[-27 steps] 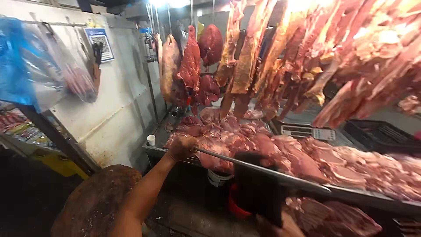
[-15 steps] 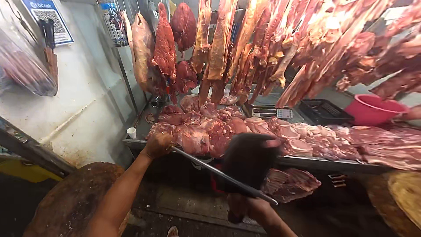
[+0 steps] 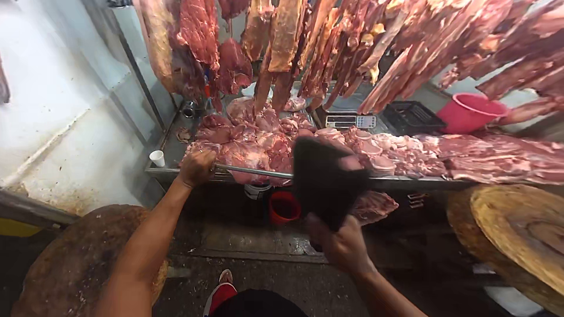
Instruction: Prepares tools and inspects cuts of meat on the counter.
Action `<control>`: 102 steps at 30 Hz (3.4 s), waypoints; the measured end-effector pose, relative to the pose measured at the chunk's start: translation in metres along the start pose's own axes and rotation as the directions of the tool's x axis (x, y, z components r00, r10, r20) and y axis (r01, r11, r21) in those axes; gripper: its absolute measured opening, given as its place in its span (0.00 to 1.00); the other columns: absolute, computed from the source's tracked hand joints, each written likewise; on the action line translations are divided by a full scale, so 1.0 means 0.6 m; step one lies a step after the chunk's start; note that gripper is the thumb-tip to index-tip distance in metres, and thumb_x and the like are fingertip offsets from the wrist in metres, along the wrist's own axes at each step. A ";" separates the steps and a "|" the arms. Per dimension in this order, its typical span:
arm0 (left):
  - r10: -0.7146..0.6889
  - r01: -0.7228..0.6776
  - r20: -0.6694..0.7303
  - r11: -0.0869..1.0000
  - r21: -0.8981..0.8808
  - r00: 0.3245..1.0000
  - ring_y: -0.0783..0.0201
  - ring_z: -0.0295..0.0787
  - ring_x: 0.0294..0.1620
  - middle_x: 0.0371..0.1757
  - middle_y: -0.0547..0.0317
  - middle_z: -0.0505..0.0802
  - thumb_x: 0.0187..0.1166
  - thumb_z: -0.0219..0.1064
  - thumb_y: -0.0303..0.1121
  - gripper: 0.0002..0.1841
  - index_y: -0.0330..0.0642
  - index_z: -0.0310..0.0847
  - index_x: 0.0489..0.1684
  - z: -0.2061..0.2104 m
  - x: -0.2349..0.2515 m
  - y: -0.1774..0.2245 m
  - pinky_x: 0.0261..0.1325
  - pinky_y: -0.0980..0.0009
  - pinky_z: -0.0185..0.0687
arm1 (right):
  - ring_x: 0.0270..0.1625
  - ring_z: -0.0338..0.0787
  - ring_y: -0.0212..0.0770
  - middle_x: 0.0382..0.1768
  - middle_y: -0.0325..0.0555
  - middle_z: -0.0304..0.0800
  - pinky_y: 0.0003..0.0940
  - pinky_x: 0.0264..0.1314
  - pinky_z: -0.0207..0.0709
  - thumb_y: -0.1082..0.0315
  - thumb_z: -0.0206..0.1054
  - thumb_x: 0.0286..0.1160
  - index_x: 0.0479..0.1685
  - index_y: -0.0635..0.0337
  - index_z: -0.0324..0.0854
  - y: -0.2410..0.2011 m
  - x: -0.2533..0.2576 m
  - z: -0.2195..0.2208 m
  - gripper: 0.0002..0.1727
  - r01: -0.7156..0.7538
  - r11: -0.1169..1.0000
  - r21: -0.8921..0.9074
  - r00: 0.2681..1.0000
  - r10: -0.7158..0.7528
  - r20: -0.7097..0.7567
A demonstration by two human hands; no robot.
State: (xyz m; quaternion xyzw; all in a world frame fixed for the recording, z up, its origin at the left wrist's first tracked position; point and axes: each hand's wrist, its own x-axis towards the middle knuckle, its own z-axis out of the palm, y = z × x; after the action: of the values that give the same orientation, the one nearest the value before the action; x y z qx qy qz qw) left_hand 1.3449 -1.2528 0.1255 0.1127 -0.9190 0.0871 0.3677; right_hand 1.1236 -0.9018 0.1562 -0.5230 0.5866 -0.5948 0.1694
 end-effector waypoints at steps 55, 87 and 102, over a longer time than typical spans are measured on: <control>-0.634 0.719 0.346 0.649 -0.248 0.691 0.55 0.90 0.27 0.24 0.51 0.89 0.65 0.71 0.31 0.09 0.34 0.84 0.36 0.213 -0.245 0.237 0.35 0.52 0.87 | 0.25 0.83 0.38 0.32 0.42 0.86 0.42 0.32 0.81 0.61 0.63 0.80 0.67 0.47 0.83 0.033 -0.037 -0.007 0.18 -0.563 0.758 -0.329 0.663 0.652 0.368; -0.041 -0.017 -0.215 0.965 -0.261 0.976 0.53 0.90 0.31 0.27 0.47 0.89 0.69 0.66 0.41 0.15 0.35 0.80 0.24 0.069 0.022 -0.032 0.35 0.57 0.84 | 0.27 0.85 0.38 0.27 0.44 0.84 0.39 0.34 0.82 0.63 0.64 0.81 0.48 0.57 0.84 0.083 0.015 0.044 0.09 -0.277 0.961 0.020 0.821 0.226 0.525; -0.032 0.023 -0.117 0.996 -0.081 0.993 0.44 0.94 0.36 0.33 0.42 0.92 0.76 0.63 0.37 0.14 0.31 0.84 0.32 0.038 0.033 -0.045 0.39 0.49 0.87 | 0.26 0.86 0.34 0.25 0.41 0.86 0.36 0.31 0.85 0.62 0.62 0.83 0.58 0.62 0.85 0.038 0.019 0.078 0.15 -0.015 0.970 -0.245 0.990 -0.020 -0.138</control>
State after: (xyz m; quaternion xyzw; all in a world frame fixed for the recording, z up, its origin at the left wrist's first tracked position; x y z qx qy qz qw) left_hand 1.3229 -1.2868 0.1252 0.1053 -0.8967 0.0519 0.4268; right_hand 1.1480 -0.9412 0.1305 -0.4976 0.6653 -0.5532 0.0613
